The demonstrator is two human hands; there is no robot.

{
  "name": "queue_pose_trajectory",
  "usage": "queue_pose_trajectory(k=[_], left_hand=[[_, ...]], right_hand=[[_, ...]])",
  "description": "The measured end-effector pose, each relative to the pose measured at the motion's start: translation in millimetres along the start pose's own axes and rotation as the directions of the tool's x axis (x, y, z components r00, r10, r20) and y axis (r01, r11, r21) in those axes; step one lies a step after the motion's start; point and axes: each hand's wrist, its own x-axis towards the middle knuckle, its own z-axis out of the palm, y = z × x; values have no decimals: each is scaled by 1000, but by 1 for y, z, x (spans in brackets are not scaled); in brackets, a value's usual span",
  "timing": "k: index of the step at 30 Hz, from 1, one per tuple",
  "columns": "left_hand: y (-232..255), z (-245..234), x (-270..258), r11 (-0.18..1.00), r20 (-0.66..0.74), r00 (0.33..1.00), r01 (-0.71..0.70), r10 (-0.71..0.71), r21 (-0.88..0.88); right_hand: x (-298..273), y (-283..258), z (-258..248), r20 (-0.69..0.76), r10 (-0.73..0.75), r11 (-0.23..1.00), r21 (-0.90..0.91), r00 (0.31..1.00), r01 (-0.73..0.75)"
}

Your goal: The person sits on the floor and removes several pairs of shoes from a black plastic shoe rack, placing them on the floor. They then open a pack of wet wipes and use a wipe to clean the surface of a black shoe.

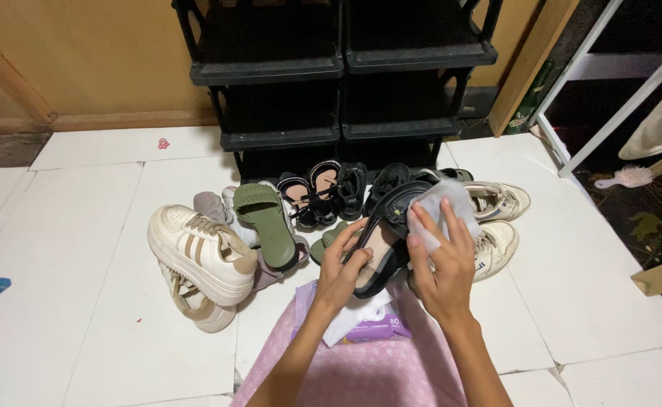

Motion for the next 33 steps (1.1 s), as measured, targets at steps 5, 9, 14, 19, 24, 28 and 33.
queue_pose_trajectory(k=[5,9,14,19,24,28,33], left_hand=[[13,-4,-5,999,3,1000,-30,30,31],[9,-8,-5,998,-2,1000,-26,26,62],[-6,-17,2,996,43,998,46,-43,-79],[-5,-25,4,987,136,984,132,-119,-90],[12,-31,-5,980,298,934,191,-198,53],[11,-27,-3,964,210,951,192,-229,182],[1,-28,-4,983,210,975,39,-77,181]], right_hand=[[10,-2,4,-8,-49,995,-87,999,48],[7,-3,11,-71,65,997,41,995,-62],[12,3,7,-43,354,832,470,934,-294],[20,8,5,42,460,657,655,887,-372],[20,11,2,68,494,637,650,867,-414],[18,8,4,64,478,664,627,876,-408],[15,6,6,64,477,671,618,877,-410]])
